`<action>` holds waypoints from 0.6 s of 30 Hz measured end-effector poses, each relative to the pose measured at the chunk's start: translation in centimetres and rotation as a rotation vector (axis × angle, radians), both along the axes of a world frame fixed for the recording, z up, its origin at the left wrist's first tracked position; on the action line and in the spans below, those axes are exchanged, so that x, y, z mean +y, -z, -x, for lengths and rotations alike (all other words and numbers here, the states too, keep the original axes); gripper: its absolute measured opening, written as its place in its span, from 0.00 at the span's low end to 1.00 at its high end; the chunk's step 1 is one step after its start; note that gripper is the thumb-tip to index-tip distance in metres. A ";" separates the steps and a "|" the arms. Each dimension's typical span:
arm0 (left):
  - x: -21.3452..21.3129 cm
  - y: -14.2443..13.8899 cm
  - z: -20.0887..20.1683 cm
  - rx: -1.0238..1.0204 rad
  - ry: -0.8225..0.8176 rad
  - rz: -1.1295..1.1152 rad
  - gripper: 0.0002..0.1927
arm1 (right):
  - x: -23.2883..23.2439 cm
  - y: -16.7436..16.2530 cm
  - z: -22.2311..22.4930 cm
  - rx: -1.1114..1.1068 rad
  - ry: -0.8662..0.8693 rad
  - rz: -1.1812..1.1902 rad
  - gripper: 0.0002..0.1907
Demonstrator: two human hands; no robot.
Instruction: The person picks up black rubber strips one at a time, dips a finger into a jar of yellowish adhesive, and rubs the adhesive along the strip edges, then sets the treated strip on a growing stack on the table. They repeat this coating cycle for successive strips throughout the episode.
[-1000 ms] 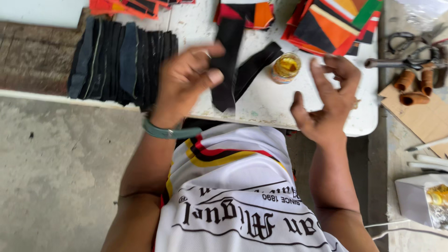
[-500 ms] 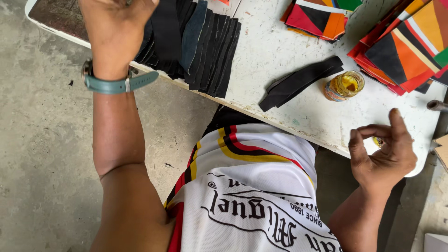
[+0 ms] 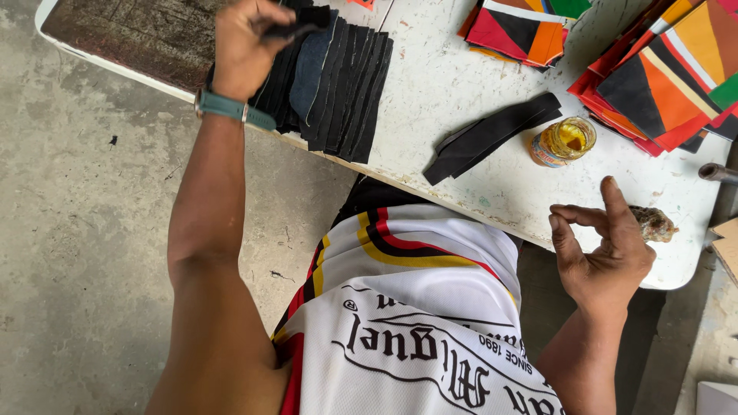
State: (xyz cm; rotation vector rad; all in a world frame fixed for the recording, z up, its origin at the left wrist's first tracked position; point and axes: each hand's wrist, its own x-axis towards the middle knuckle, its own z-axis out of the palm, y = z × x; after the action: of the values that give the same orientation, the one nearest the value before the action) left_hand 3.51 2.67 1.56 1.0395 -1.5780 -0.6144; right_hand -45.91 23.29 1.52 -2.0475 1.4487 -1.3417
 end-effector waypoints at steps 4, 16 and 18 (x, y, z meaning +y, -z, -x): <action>2.8 1.4 -0.5 -0.037 0.074 -0.107 0.12 | 0.0 0.1 -0.1 -0.001 -0.003 -0.033 0.35; 7.3 -0.4 -3.2 -0.280 -0.040 -0.036 0.21 | -2.3 -2.6 0.7 0.318 0.239 0.019 0.41; 9.4 -2.2 -2.1 -0.400 -0.153 0.153 0.18 | -4.4 -3.4 2.0 0.457 0.225 0.041 0.36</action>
State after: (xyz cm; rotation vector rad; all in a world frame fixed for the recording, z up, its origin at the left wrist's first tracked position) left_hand 5.58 12.06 3.71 1.2041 -1.8353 -0.1823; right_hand -47.92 18.94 4.92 -2.3849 1.8998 -1.0211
